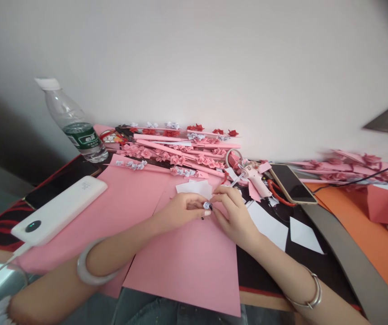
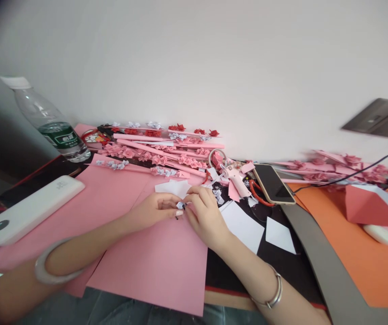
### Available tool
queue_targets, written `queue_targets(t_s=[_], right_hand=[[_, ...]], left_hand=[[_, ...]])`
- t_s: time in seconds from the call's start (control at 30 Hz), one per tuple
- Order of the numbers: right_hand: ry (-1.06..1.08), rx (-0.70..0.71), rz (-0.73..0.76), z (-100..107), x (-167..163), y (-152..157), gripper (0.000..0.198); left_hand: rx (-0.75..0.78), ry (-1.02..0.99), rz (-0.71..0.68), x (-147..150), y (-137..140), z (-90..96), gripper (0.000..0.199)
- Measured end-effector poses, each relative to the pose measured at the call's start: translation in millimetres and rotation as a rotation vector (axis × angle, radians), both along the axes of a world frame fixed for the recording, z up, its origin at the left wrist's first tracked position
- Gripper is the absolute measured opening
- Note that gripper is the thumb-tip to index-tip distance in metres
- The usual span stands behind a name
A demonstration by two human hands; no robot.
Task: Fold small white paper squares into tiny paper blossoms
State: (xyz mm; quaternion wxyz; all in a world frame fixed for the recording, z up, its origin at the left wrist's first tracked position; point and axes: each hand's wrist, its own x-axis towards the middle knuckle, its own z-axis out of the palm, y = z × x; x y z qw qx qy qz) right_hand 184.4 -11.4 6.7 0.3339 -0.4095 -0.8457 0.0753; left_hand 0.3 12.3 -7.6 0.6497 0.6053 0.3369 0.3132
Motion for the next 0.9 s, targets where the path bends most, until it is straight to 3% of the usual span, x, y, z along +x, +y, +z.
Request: queue_targets(t_s=[0.37, 0.9], right_hand=[[0.005, 0.009, 0.027, 1, -1, -1, 0.016], [-0.001, 0.006, 0.033, -1, 1, -1, 0.017]], left_hand=[[0.051, 0.070, 0.033, 0, 1, -2.4, 0.022], [0.141, 0.167, 0.007, 0, -2, 8.3, 0.020]])
